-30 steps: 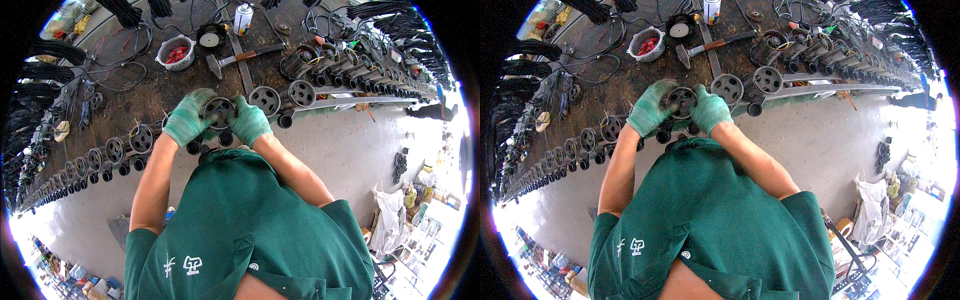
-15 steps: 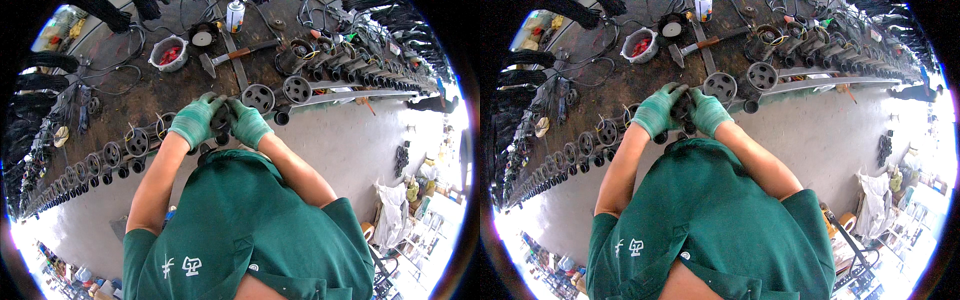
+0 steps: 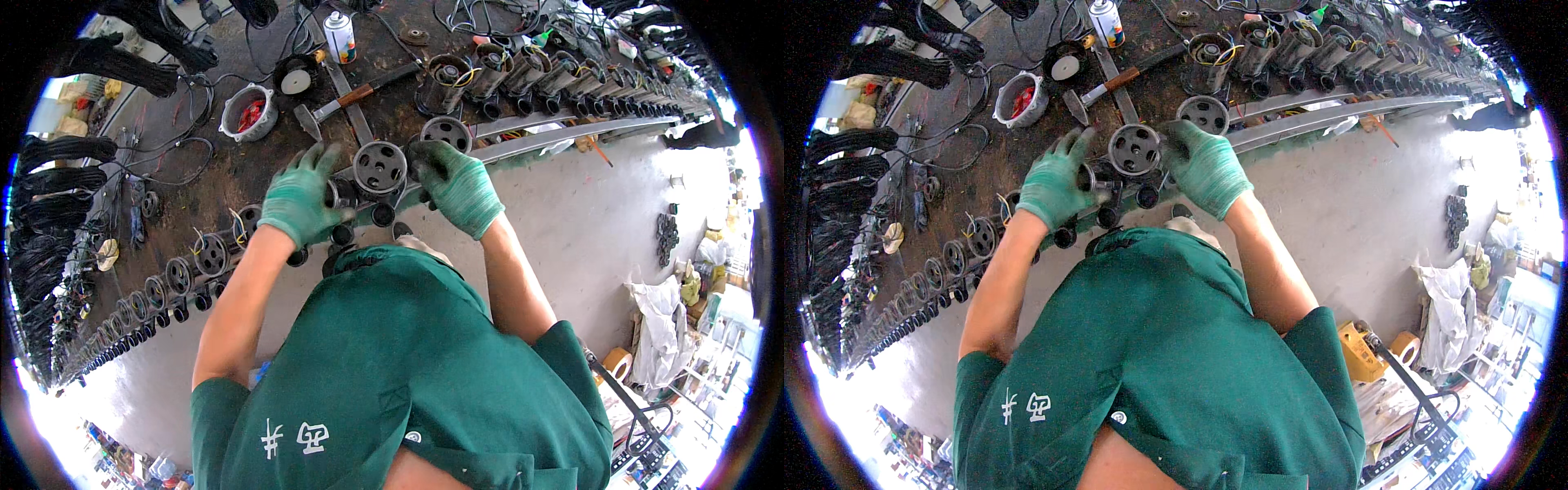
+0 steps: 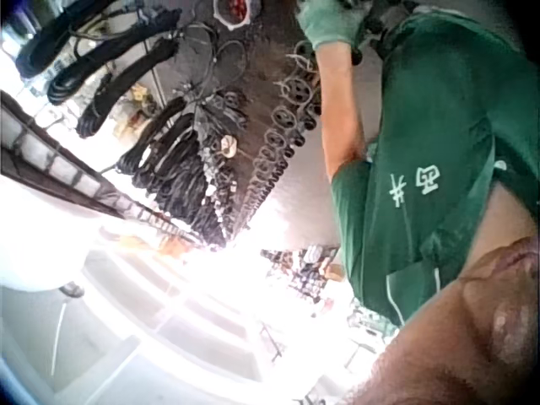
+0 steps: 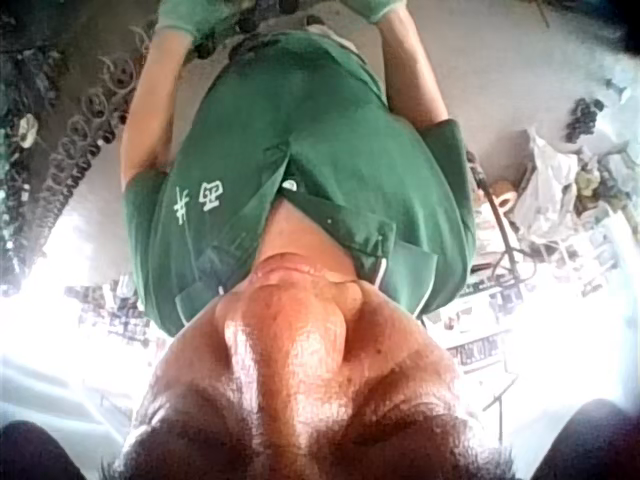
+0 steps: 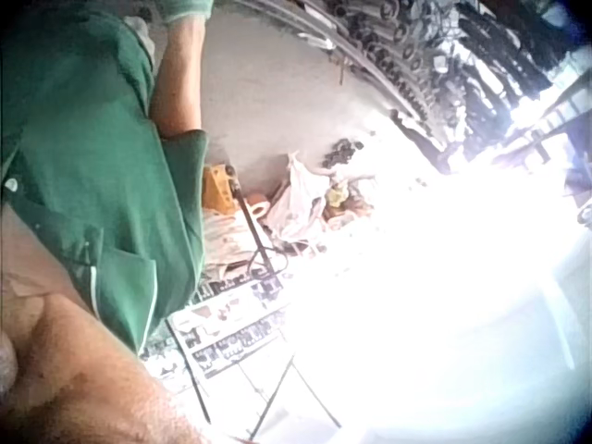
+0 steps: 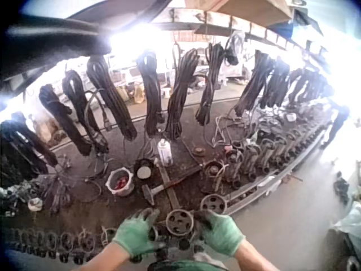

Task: The person assembles cylindrical mechanical components on a workbench. They pick up circular metal discs and fit them onto the ends of the cylinders, which contain visible wiring. The person handles the parts one by one, aligning and pressing the discs into place.

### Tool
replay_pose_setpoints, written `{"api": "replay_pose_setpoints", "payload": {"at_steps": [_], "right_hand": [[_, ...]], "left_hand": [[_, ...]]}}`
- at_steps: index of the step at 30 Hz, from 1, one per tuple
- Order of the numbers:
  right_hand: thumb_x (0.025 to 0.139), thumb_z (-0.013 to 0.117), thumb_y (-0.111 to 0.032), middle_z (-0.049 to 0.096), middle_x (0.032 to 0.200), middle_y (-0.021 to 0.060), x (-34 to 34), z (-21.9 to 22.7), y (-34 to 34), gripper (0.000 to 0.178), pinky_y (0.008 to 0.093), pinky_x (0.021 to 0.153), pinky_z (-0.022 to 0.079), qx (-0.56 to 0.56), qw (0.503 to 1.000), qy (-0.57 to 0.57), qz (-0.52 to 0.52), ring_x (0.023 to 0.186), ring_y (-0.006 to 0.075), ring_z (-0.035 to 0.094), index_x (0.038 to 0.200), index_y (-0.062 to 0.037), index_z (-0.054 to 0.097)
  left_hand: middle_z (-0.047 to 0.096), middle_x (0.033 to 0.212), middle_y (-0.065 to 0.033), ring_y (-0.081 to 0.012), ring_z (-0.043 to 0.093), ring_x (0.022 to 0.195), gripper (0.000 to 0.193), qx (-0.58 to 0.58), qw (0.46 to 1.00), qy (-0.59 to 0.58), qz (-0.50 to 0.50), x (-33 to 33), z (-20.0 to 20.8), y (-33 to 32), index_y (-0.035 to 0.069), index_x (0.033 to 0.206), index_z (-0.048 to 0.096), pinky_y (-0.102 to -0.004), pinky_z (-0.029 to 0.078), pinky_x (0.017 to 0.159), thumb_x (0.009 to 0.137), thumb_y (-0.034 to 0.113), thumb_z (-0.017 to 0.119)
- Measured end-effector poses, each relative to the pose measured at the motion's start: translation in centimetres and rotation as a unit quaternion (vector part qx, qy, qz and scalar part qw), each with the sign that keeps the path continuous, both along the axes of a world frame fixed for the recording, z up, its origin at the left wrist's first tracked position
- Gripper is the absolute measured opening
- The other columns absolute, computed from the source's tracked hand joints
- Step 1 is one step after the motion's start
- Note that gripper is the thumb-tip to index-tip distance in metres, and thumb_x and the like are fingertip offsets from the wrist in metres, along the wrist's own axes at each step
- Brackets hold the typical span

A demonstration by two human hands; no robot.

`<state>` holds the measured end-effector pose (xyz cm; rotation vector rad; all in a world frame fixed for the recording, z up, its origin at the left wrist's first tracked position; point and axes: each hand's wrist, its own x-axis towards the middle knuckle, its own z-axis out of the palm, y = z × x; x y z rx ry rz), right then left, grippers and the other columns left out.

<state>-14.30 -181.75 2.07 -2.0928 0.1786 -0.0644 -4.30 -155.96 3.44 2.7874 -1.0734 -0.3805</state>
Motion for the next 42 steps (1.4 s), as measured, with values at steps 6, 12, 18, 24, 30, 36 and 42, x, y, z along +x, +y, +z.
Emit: {"api": "replay_pose_setpoints", "payload": {"at_steps": [6, 12, 18, 24, 30, 36, 42], "right_hand": [[0.100, 0.064, -0.014, 0.076, 0.085, 0.0110, -1.0, -1.7, -2.7, 0.031, 0.0301, 0.061, 0.058, -0.010, 0.997, 0.055, 0.061, 0.067, 0.0138, 0.072, 0.129, -0.0035, 0.068], [0.095, 0.066, -0.006, 0.076, 0.100, 0.0196, -2.0, -4.1, -3.6, 0.031, 0.0370, 0.076, 0.058, 0.012, 0.991, 0.096, 0.094, 0.085, 0.0250, 0.075, 0.126, -0.0035, 0.069], [0.092, 0.067, -0.003, 0.074, 0.107, 0.0199, -1.7, -6.1, -2.3, 0.035, 0.0384, 0.083, 0.058, 0.018, 0.992, 0.016, 0.124, 0.092, 0.0300, 0.074, 0.127, -0.0050, 0.069], [0.094, 0.070, -0.027, 0.069, 0.105, 0.0171, -0.1, -5.8, -0.5, 0.032, 0.0486, 0.078, 0.058, -0.130, 0.983, 0.000, 0.131, 0.093, 0.0408, 0.070, 0.121, -0.0110, 0.071], [0.096, 0.066, -0.039, 0.069, 0.105, 0.0164, 0.1, -5.7, 2.7, 0.033, 0.0508, 0.077, 0.057, -0.227, 0.957, 0.063, 0.167, 0.092, 0.0400, 0.070, 0.115, -0.0117, 0.071], [0.096, 0.066, -0.034, 0.075, 0.105, 0.0213, 2.9, -3.1, 5.6, 0.030, 0.0504, 0.083, 0.059, -0.246, 0.932, 0.195, 0.183, 0.097, 0.0392, 0.073, 0.108, -0.0075, 0.074], [0.093, 0.067, -0.035, 0.076, 0.098, 0.0203, 4.2, -4.2, 7.8, 0.032, 0.0520, 0.083, 0.058, -0.278, 0.932, 0.196, 0.129, 0.092, 0.0422, 0.073, 0.108, -0.0086, 0.074]], "left_hand": [[0.046, 0.155, -0.0209, -0.0420, 0.055, 0.134, 0.097, 0.002, 0.998, 0.039, -0.041, -0.5, -0.4, -8.5, 0.021, 0.154, 0.046, -0.0490, 0.048, 0.112, 0.069, 0.032, 0.092], [0.057, 0.145, -0.0223, -0.0364, 0.060, 0.130, 0.083, -0.132, 0.988, 0.052, 0.054, -0.2, 0.1, -6.8, 0.010, 0.150, 0.052, -0.0433, 0.048, 0.112, 0.077, 0.030, 0.087], [0.064, 0.131, -0.0063, -0.0164, 0.062, 0.116, 0.070, -0.503, 0.792, 0.240, 0.251, 1.1, -0.4, -1.3, 0.005, 0.153, 0.047, -0.0327, 0.049, 0.104, 0.092, 0.021, 0.080], [0.063, 0.133, -0.0065, -0.0149, 0.061, 0.116, 0.082, -0.531, 0.786, 0.219, 0.229, -0.3, -1.7, -1.0, 0.006, 0.157, 0.041, -0.0323, 0.050, 0.104, 0.089, 0.023, 0.084], [0.063, 0.130, -0.0068, -0.0156, 0.062, 0.112, 0.082, -0.546, 0.776, 0.242, 0.203, -1.0, -2.1, -1.4, 0.005, 0.156, 0.041, -0.0322, 0.052, 0.101, 0.089, 0.020, 0.085], [0.064, 0.130, -0.0065, -0.0154, 0.062, 0.113, 0.083, -0.541, 0.780, 0.255, 0.180, -0.4, -2.9, -0.1, 0.005, 0.155, 0.042, -0.0328, 0.051, 0.102, 0.087, 0.018, 0.087], [0.060, 0.137, -0.0074, -0.0163, 0.059, 0.121, 0.088, -0.585, 0.739, 0.305, 0.140, 0.3, -3.2, 0.8, 0.004, 0.157, 0.040, -0.0331, 0.048, 0.107, 0.085, 0.018, 0.088]]}}
